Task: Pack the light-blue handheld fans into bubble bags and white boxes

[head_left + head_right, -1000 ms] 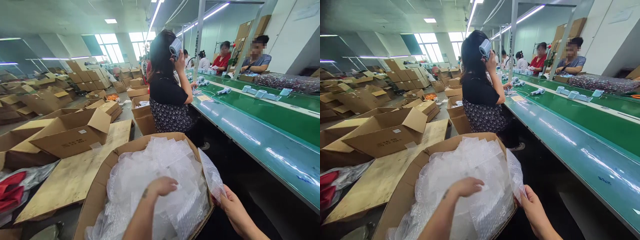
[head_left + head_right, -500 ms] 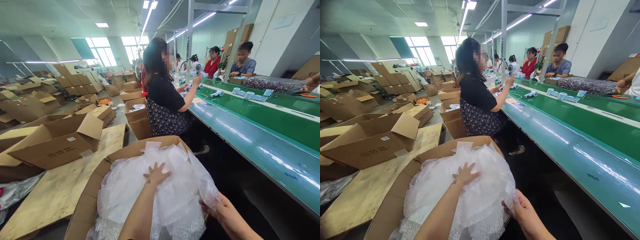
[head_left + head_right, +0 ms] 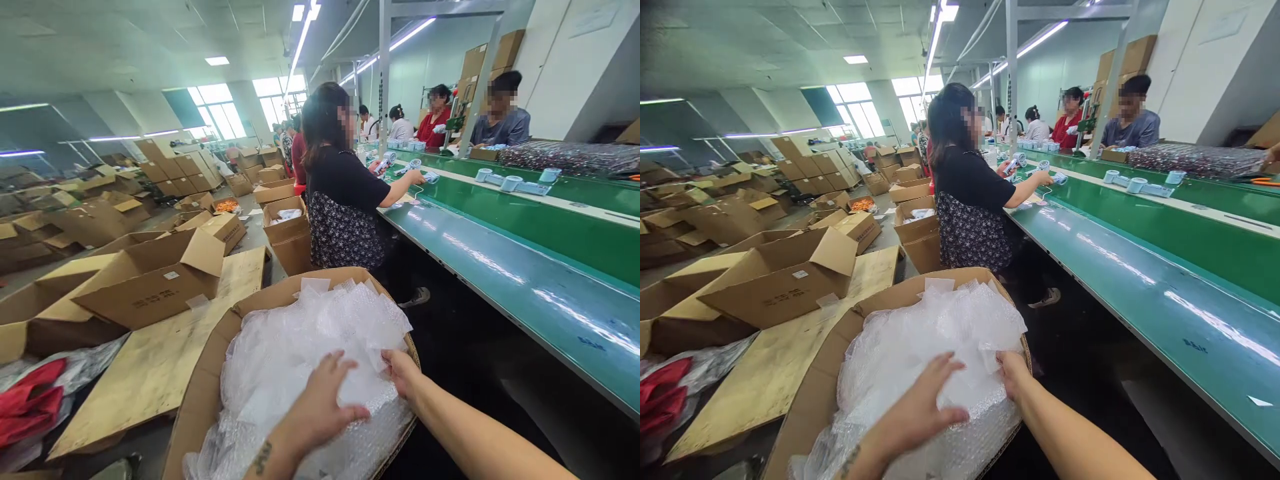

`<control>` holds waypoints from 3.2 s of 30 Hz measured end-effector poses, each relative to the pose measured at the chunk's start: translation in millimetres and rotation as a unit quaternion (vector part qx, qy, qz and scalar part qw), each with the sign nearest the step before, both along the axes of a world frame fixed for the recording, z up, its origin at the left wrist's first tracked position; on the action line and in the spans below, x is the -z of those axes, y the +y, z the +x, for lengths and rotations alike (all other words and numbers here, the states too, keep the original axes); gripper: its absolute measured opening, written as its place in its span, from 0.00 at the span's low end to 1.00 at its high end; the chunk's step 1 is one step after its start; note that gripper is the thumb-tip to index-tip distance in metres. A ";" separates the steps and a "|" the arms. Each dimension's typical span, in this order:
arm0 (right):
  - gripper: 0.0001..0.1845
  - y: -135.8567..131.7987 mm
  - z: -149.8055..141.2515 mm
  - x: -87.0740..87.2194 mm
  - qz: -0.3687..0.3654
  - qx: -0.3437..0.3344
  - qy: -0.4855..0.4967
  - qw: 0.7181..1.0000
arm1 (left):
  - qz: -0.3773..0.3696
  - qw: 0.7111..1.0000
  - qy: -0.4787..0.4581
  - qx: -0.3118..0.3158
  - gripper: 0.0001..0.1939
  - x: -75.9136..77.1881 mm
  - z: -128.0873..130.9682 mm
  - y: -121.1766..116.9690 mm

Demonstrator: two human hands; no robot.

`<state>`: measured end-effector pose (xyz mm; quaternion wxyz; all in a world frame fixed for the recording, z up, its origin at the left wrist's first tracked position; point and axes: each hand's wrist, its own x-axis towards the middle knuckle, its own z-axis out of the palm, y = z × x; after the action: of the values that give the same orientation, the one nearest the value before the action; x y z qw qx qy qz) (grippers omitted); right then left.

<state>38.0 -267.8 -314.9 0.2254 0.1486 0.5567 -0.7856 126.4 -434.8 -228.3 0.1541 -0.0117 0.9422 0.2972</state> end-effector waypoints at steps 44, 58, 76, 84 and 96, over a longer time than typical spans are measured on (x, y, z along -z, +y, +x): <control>0.07 110.0 21.8 -55.6 -0.281 0.190 -0.235 0.911 | -0.039 0.984 0.147 -0.090 0.31 101.8 -62.0 115.9; 0.07 116.3 15.0 -52.8 -0.305 0.197 -0.223 0.904 | 0.386 0.868 0.148 -0.276 0.17 25.5 -40.9 61.4; 0.12 73.5 14.0 -59.7 -0.088 0.032 0.137 0.986 | -0.167 0.975 0.123 0.077 0.17 43.1 -7.2 68.8; 0.11 66.0 24.5 -33.5 -0.009 -0.033 0.041 0.999 | -0.009 0.976 0.207 0.064 0.16 47.1 7.0 81.8; 0.18 112.1 31.9 -69.8 0.171 -0.156 0.469 0.852 | 0.649 0.667 0.002 -0.365 0.21 26.4 -24.6 68.7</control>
<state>69.9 -155.7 -245.1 0.0277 -0.2904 0.7376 -0.6090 101.8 -366.1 -254.8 -0.0002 -0.2509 0.4316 0.8665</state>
